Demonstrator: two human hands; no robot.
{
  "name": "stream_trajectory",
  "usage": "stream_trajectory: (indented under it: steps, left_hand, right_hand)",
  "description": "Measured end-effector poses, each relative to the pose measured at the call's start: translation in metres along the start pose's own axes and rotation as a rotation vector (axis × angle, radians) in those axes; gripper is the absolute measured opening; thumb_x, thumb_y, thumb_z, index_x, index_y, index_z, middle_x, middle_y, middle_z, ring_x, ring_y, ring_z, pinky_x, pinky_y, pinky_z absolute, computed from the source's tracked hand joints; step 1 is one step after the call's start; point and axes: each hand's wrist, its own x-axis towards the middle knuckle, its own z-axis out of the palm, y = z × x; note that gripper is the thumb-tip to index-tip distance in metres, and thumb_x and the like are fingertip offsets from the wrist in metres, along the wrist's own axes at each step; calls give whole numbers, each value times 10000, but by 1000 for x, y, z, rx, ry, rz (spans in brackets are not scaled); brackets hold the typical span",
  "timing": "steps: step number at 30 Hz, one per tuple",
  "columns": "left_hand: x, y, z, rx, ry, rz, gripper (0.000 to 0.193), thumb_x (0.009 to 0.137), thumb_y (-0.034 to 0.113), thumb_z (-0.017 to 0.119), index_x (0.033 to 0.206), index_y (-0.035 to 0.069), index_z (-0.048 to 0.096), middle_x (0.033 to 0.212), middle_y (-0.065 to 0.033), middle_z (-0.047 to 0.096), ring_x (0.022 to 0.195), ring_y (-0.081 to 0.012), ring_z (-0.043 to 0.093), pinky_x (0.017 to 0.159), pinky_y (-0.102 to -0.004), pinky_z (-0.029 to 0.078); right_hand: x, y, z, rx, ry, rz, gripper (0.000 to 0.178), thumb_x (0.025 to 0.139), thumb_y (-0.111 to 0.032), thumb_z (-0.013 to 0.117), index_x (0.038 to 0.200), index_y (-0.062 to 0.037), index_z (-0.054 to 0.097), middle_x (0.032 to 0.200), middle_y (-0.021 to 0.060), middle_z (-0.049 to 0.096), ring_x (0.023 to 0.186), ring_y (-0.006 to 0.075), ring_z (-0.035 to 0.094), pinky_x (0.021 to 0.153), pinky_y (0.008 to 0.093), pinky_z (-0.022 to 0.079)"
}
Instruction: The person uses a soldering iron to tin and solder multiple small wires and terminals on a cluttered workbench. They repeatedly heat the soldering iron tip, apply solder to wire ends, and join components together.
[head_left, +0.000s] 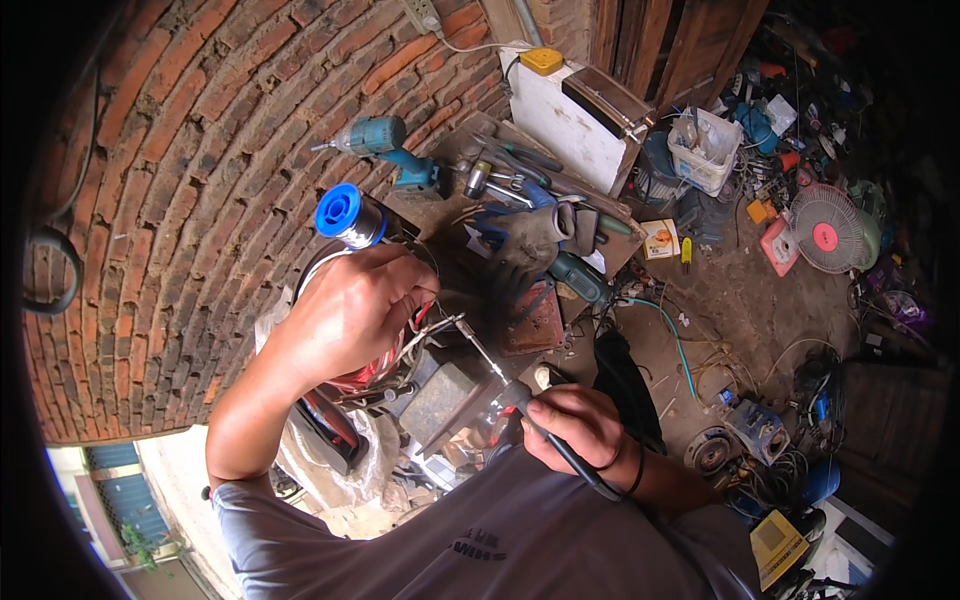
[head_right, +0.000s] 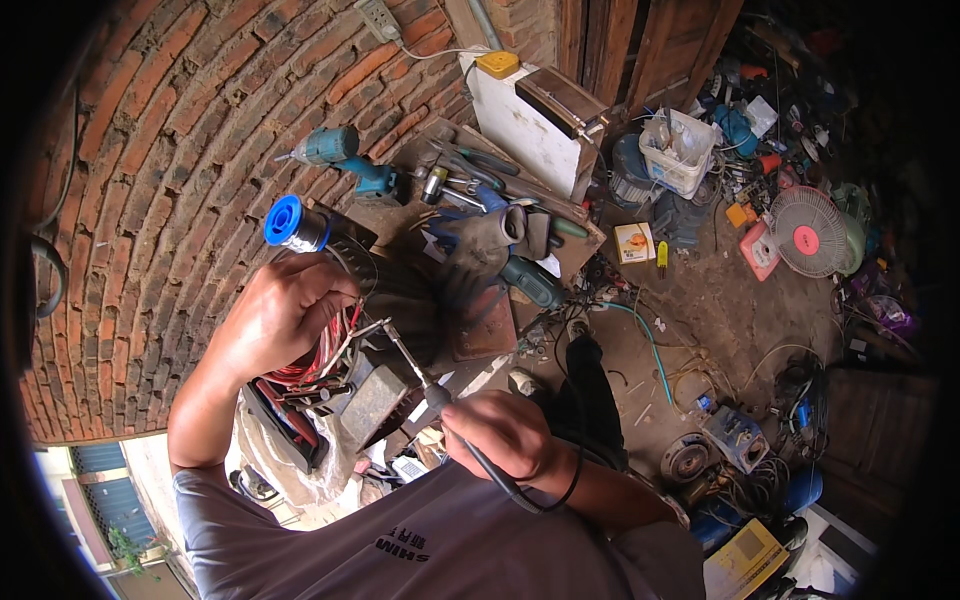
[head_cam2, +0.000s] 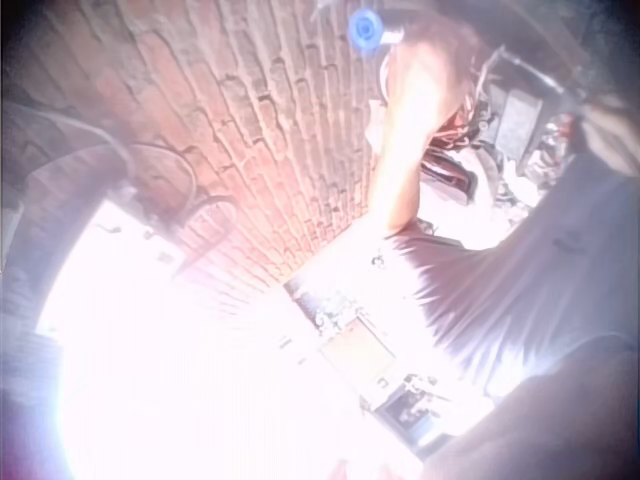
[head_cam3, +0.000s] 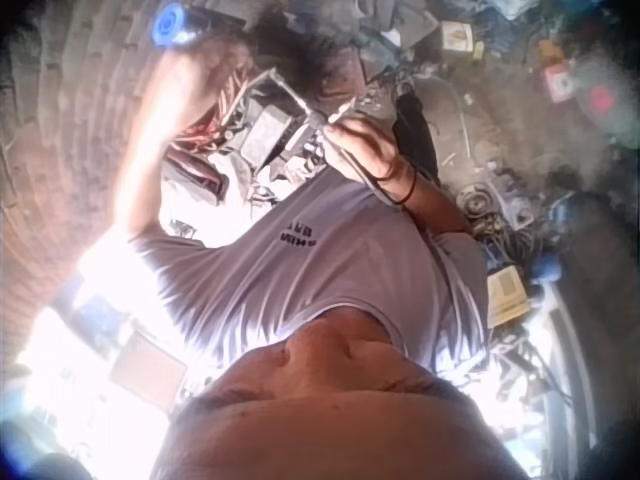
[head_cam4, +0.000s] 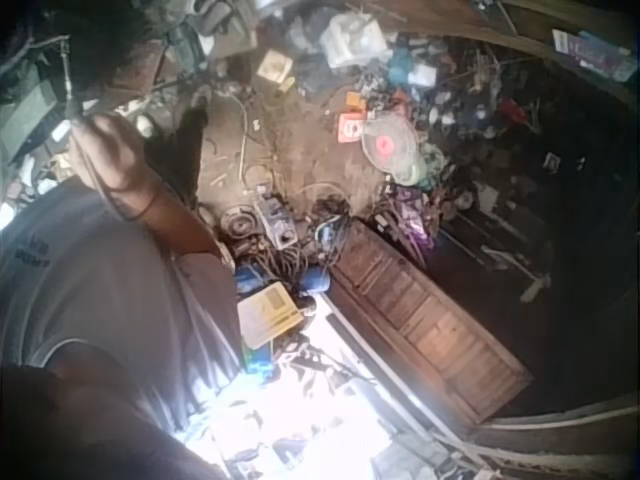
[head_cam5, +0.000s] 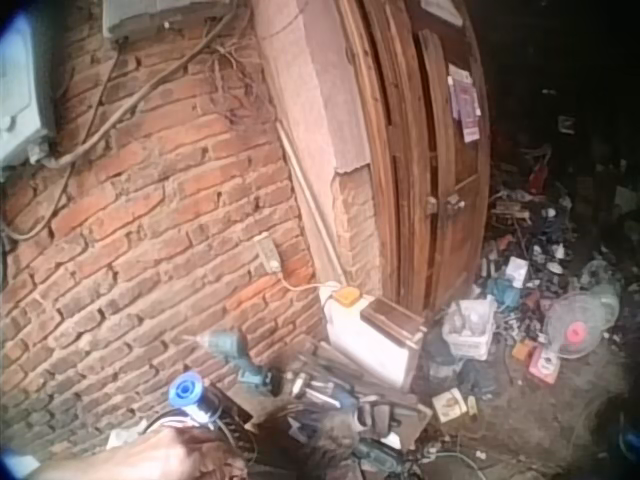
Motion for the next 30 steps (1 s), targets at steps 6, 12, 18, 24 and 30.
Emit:
stream_trajectory:
  steps: [6,12,18,24,30]
  left_hand:
    - [0,0,-1,3,-7,-7,167,838,-27,708,1004,-5,702,946,-167,708,875,-391,710,746,-457,579]
    - [0,-1,1,2,-18,-6,166,838,-34,701,1001,-3,702,953,-166,711,871,-386,714,742,-455,581]
    - [1,0,1,-6,-2,-3,175,825,-54,690,992,-3,703,946,-163,714,872,-386,715,745,-452,583]
    - [3,1,1,-1,-9,-1,175,824,-57,688,990,-5,704,949,-165,712,881,-387,714,750,-451,583]
    - [3,3,-1,-8,-16,-18,166,834,-42,691,995,-3,706,958,-163,711,885,-388,712,753,-452,582]
  right_hand:
    - [0,0,0,-13,2,-5,524,768,86,769,1276,54,644,914,119,690,722,269,698,642,359,597]
    - [-1,0,1,-9,3,-4,528,771,79,771,1282,52,641,929,123,693,731,274,703,647,361,598]
    - [0,0,1,-9,2,-7,526,774,77,770,1283,53,638,927,125,693,732,276,702,650,363,597]
    - [1,0,0,-9,-2,-5,518,774,79,768,1274,58,637,923,130,693,731,277,700,648,365,597]
    - [0,0,0,-2,-3,-7,511,770,83,767,1264,65,637,912,131,690,722,274,697,645,368,600]
